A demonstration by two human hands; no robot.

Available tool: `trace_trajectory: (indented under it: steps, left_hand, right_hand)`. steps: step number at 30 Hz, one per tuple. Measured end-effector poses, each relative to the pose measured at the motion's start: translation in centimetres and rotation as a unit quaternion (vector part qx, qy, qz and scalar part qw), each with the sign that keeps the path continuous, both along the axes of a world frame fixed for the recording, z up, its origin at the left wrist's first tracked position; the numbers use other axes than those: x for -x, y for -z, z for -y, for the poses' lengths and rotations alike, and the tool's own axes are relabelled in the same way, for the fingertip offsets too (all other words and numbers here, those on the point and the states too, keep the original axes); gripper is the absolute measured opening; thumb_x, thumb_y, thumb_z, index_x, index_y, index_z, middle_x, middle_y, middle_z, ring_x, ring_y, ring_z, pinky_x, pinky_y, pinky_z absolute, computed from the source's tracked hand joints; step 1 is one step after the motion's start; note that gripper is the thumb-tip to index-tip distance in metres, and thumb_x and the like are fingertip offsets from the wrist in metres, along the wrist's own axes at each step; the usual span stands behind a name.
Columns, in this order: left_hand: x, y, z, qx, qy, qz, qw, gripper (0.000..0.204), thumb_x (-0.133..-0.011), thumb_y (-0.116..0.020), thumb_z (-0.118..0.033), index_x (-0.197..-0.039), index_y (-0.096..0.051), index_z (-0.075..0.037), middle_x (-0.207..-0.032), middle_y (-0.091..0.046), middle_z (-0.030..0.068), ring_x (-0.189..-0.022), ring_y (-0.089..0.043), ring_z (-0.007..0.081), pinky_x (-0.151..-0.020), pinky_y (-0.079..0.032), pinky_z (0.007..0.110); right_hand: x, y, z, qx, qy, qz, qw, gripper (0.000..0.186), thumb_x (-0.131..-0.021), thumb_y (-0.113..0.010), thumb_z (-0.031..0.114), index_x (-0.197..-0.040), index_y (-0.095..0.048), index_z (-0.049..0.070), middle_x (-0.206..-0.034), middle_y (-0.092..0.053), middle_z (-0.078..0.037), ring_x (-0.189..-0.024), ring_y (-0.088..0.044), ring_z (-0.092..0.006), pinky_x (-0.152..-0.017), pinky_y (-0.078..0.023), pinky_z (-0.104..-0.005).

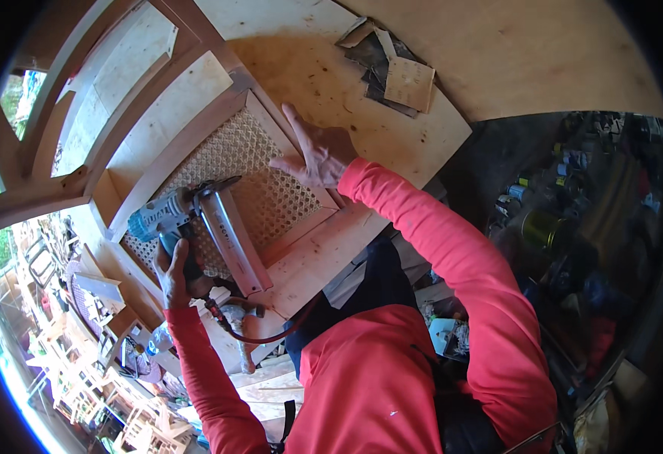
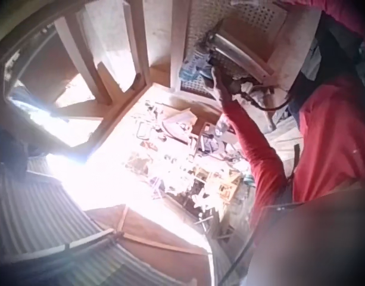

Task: Attaching a rattan panel to a wooden chair frame using glue and a pneumatic stapler.

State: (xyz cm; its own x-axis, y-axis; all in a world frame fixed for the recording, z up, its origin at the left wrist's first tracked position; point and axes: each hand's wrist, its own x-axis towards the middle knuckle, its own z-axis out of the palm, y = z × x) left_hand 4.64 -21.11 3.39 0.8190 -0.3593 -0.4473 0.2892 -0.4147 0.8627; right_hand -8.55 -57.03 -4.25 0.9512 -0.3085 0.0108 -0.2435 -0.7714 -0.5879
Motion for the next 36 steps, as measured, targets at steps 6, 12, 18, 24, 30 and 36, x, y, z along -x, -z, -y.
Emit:
trace_trajectory:
  steps: [6, 12, 18, 24, 30, 36]
  left_hand:
    - [0.0, 0.6, -0.2, 0.009, -0.020, -0.005, 1.000, 0.029, -0.098, -0.073, -0.025, -0.117, -0.061, -0.006, -0.091, -0.069, 0.0055, -0.064, -0.065, 0.0137, -0.055, -0.055, 0.028]
    - [0.3, 0.5, 0.4, 0.011, -0.028, -0.005, 1.000, 0.033, -0.098, -0.072, -0.024, -0.122, -0.060, -0.006, -0.093, -0.070, 0.0056, -0.065, -0.066, 0.0136, -0.057, -0.056, 0.029]
    - [0.6, -0.4, 0.4, 0.019, -0.012, -0.020, 1.000, 0.038, -0.100, -0.070, -0.025, -0.131, -0.056, -0.007, -0.100, -0.072, 0.0091, -0.065, -0.065, 0.0129, -0.057, -0.056, 0.030]
    - [2.2, -6.2, 2.9, 0.067, 0.016, 0.011, 0.998, 0.049, -0.100, -0.071, -0.021, -0.140, -0.048, -0.006, -0.110, -0.074, 0.0139, -0.060, -0.062, 0.0117, -0.053, -0.053, 0.027]
    - [9.1, -13.1, 5.9, 0.071, -0.025, 0.031, 0.997, 0.033, -0.098, -0.068, -0.007, -0.127, -0.053, -0.001, -0.114, -0.074, 0.0134, -0.061, -0.061, 0.0109, -0.053, -0.052, 0.026]
    - [17.1, -14.2, 10.3, -0.028, -0.044, -0.003, 0.999, 0.031, -0.097, -0.068, -0.004, -0.123, -0.052, -0.003, -0.091, -0.066, 0.0065, -0.060, -0.058, 0.0120, -0.051, -0.046, 0.030]
  right_hand:
    - [-0.4, 3.0, 0.0, 0.038, -0.019, 0.109, 0.993, 0.090, -0.096, -0.060, 0.050, -0.155, -0.030, -0.011, -0.085, -0.072, -0.025, -0.062, -0.070, -0.0353, -0.056, -0.053, -0.0470]
    - [-0.3, 3.3, 0.3, 0.039, -0.022, 0.126, 0.991, 0.084, -0.096, -0.065, 0.042, -0.152, -0.036, -0.014, -0.074, -0.069, -0.023, -0.058, -0.068, -0.0357, -0.055, -0.052, -0.0472]
    - [-0.5, 3.1, 0.4, 0.046, -0.036, 0.140, 0.988, 0.082, -0.095, -0.067, 0.039, -0.150, -0.037, -0.014, -0.074, -0.068, -0.023, -0.059, -0.068, -0.0381, -0.056, -0.053, -0.0481]
    - [-0.3, 2.7, 0.0, 0.045, -0.050, 0.149, 0.986, 0.082, -0.093, -0.069, 0.037, -0.147, -0.040, -0.017, -0.072, -0.068, -0.024, -0.059, -0.068, -0.0381, -0.056, -0.054, -0.0485]
    - [-0.6, 3.3, 0.3, 0.017, -0.036, 0.168, 0.985, 0.082, -0.092, -0.070, 0.038, -0.146, -0.043, -0.017, -0.070, -0.067, -0.025, -0.058, -0.068, -0.0385, -0.056, -0.054, -0.0490]
    - [-0.6, 3.6, 0.3, -0.010, -0.034, 0.128, 0.991, 0.084, -0.092, -0.068, 0.044, -0.148, -0.042, -0.013, -0.073, -0.068, -0.026, -0.061, -0.069, -0.0398, -0.059, -0.055, -0.0492]
